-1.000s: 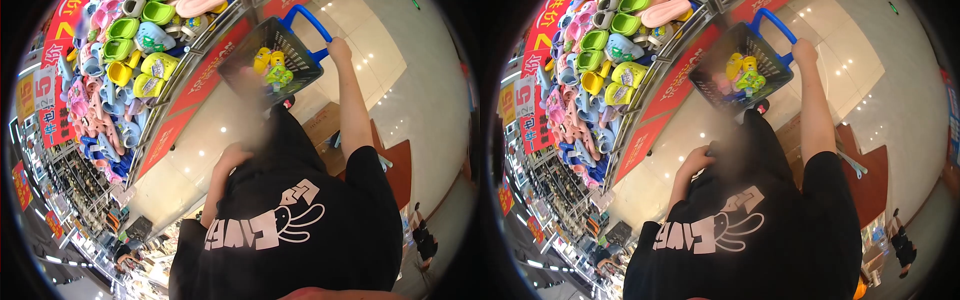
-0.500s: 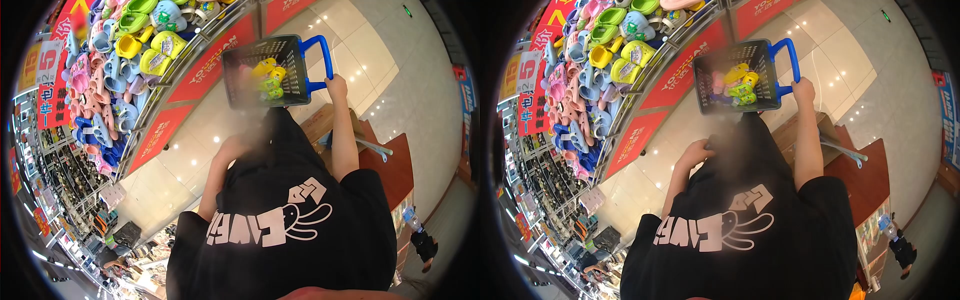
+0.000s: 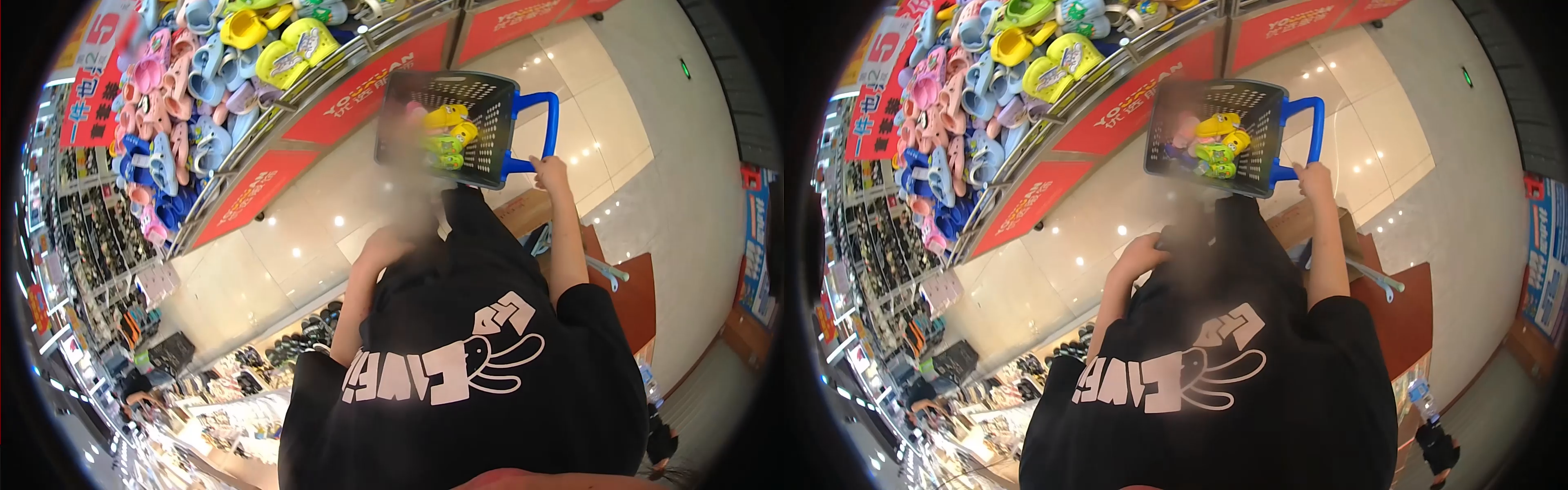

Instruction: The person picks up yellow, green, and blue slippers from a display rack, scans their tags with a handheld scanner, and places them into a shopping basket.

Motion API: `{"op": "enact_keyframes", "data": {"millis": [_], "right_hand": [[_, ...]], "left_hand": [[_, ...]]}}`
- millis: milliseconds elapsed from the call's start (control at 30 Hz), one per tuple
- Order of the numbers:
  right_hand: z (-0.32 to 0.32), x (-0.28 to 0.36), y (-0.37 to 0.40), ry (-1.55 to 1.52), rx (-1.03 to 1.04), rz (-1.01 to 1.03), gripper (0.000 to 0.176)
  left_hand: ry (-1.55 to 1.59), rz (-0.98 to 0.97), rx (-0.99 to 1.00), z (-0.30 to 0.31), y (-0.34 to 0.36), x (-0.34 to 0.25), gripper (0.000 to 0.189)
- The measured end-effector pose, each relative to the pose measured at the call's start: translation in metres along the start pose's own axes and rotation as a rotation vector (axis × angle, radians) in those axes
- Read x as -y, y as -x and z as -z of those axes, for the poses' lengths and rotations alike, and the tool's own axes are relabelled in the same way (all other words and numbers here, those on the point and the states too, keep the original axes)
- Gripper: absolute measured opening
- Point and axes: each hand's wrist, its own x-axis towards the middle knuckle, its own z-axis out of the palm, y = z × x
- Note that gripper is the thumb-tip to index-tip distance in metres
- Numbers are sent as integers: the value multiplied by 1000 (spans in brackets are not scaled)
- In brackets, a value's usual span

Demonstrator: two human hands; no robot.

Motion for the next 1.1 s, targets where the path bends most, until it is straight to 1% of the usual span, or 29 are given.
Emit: {"op": "enact_keyframes", "data": {"millis": [33, 67, 133, 167, 233, 267, 300, 333, 367, 400, 467, 500, 600, 667, 700, 733, 800, 833, 900, 933, 1000, 1033, 1100], "right_hand": [[8, -2, -17, 93, -11, 58, 46], [18, -5, -34, 244, -133, 206, 48], [44, 12, -44, 324, -309, 291, 52], [50, 14, -57, 329, -302, 308, 52], [58, 10, -87, 234, -393, 436, 53], [56, 6, -98, 242, -389, 447, 53], [52, 5, -105, -59, -186, 322, 56], [51, 13, -105, -354, 23, 186, 60], [52, 16, -101, -558, 217, 92, 40], [42, 16, -104, -545, 230, 96, 40], [15, 8, -111, -617, 195, 161, 22], [16, 17, -103, -696, 196, 134, 20], [32, 21, -101, -665, 277, 127, 16], [32, 24, -120, -586, 282, 167, 15], [30, 26, -130, -523, 276, 197, 13], [31, 32, -144, -523, 292, 203, 13], [33, 54, -172, -377, 361, 260, 11], [29, 65, -179, -376, 377, 269, 11], [22, 92, -190, -273, 260, 402, 10], [17, 104, -192, -268, 274, 412, 10], [4, 121, -194, -65, 159, 489, 16], [-4, 127, -193, -57, 171, 500, 16], [-18, 136, -188, -16, 142, 545, 21]], "left_hand": [[58, 63, 41, 4, 6, -11, 40], [117, 125, 82, 4, 9, -18, 40], [111, 117, 31, -10, 5, -12, 40], [83, 97, -11, -17, 0, -9, 40], [99, 108, -61, -29, -7, -14, 41], [108, 114, -97, -37, -10, -18, 41], [122, 117, -102, -42, -11, -27, 41], [170, 72, -127, -47, -11, -38, 42], [217, 29, -152, -52, -11, -46, 44], [230, 40, -158, -60, -14, -51, 44], [186, -12, -198, -80, -20, -56, 43], [201, 4, -206, -88, -20, -59, 43], [268, 54, -201, -106, -27, -68, 43], [258, 131, -197, -115, -30, -75, 44], [263, 143, -206, -117, -30, -78, 44], [231, 141, -220, -117, -29, -83, 45], [200, 153, -249, -114, -27, -91, 46], [219, 187, -234, -114, -26, -95, 46], [245, 229, -236, -114, -25, -99, 47], [247, 216, -261, -116, -23, -99, 47], [261, 214, -296, -122, -17, -100, 47], [298, 214, -331, -124, -13, -99, 47], [347, 221, -374, -125, -6, -102, 46]]}}
